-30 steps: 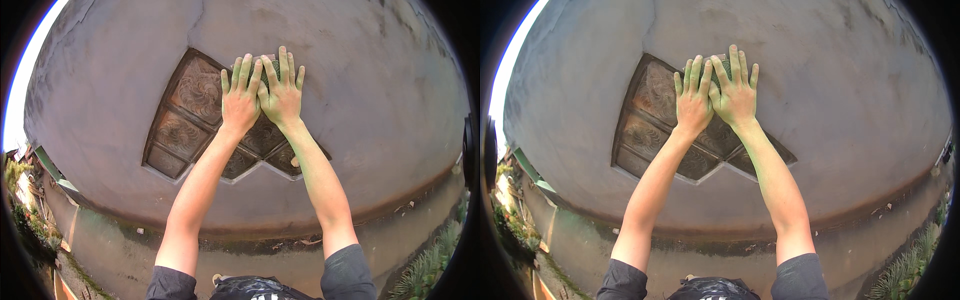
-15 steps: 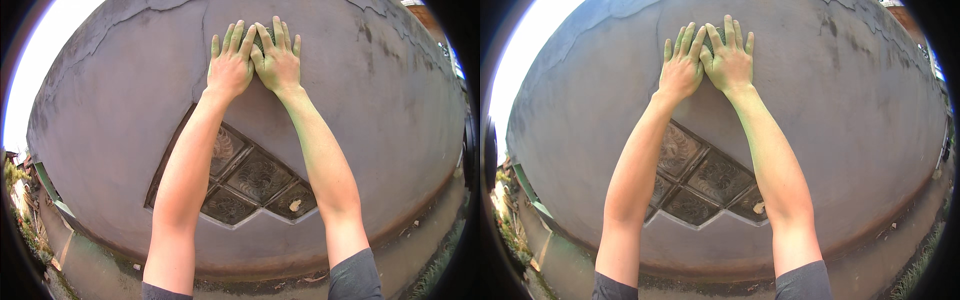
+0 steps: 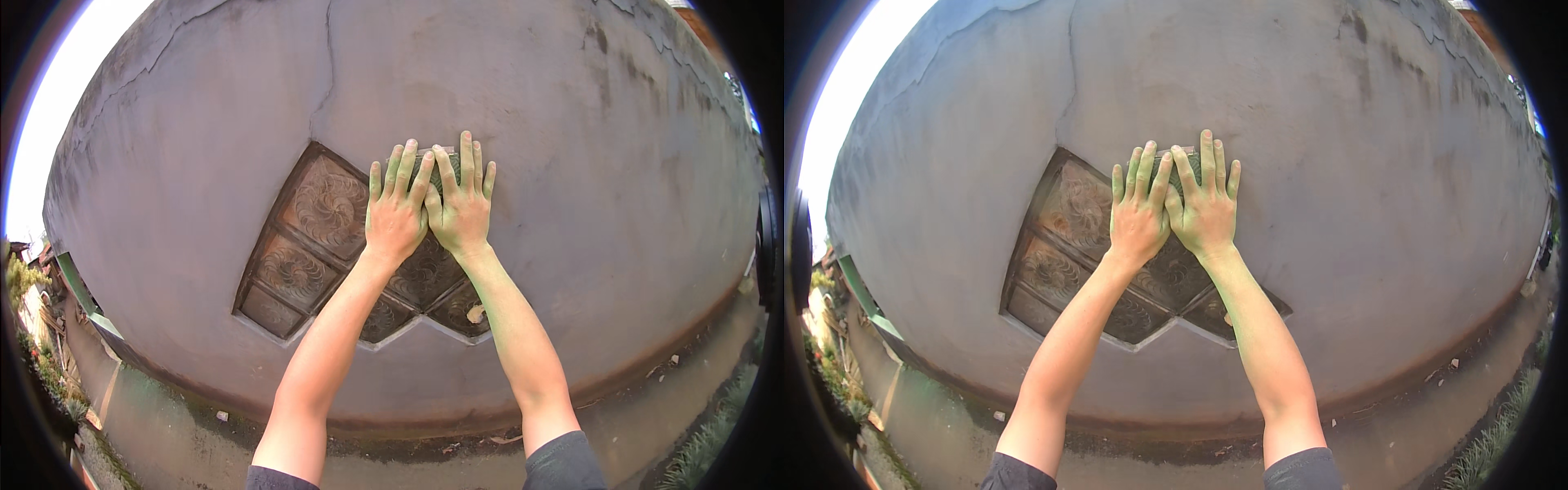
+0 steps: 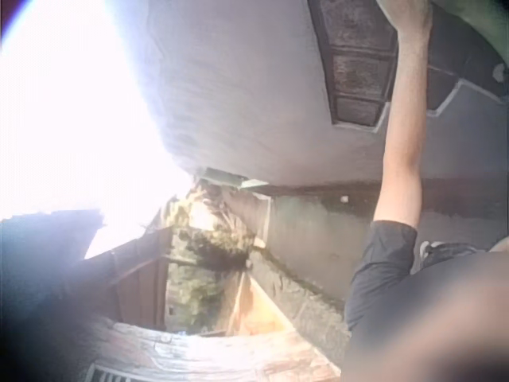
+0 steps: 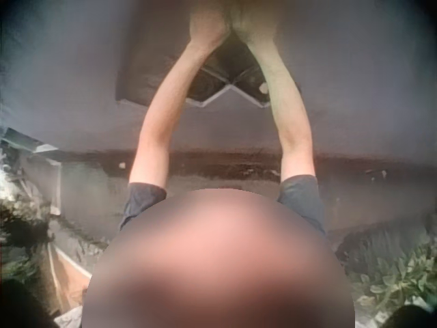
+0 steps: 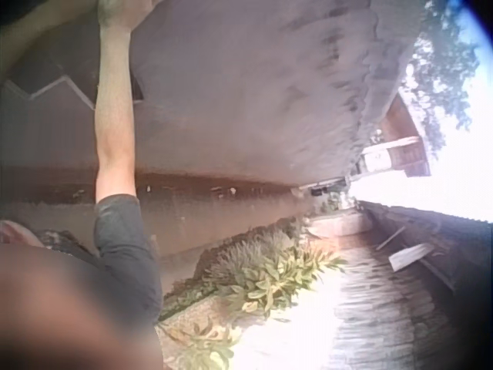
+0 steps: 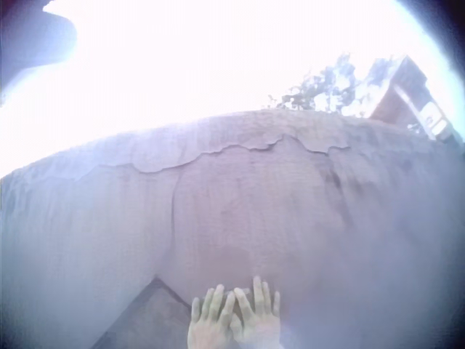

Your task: The person smooths a freshly plastered exterior wall using a rectangular sanding block. They work from the lower edge upward, moving the block in circular and linear motions across the surface, including around a decorative tile inset.

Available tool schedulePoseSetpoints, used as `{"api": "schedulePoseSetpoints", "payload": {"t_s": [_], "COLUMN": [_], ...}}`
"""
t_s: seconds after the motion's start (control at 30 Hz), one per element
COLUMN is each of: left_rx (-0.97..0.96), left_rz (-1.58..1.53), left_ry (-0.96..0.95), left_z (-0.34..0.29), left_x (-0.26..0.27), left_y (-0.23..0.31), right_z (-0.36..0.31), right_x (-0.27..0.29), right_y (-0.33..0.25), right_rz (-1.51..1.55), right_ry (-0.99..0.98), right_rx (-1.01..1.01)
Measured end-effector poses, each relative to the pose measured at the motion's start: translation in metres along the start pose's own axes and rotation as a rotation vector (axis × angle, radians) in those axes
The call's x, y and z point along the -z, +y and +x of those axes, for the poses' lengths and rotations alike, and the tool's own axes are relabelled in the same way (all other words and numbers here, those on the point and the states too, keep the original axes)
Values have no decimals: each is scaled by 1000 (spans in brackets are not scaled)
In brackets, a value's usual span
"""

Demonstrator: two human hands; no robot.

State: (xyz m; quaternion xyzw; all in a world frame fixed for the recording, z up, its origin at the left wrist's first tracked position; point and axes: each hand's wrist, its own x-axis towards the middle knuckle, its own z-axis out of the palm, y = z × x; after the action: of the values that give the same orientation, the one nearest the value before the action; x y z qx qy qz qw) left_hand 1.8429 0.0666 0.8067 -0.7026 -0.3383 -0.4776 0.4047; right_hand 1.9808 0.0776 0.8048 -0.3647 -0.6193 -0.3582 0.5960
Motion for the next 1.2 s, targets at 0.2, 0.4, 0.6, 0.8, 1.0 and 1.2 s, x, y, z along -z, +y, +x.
{"api": "schedulePoseSetpoints", "payload": {"t_s": [0.2,0.4,0.6,0.8,1.0,1.2], "left_rx": [-19,-81,-49,1,14,-79], "left_rz": [68,193,229,-12,-29,-38], "left_ry": [-50,-8,153,61,-7,140], "left_z": [-24,120,181,40,-52,77], "left_x": [-5,33,17,-3,-18,-1], "left_y": [0,-42,-70,-10,25,-12], "right_z": [-32,121,195,43,-69,70], "right_x": [1,1,-26,-5,0,-1], "right_y": [8,5,18,16,19,22], "right_rz": [-43,-73,-82,-30,-35,-95], "right_ry": [-115,51,181,82,12,134], "right_rx": [-16,72,120,68,12,22]}}
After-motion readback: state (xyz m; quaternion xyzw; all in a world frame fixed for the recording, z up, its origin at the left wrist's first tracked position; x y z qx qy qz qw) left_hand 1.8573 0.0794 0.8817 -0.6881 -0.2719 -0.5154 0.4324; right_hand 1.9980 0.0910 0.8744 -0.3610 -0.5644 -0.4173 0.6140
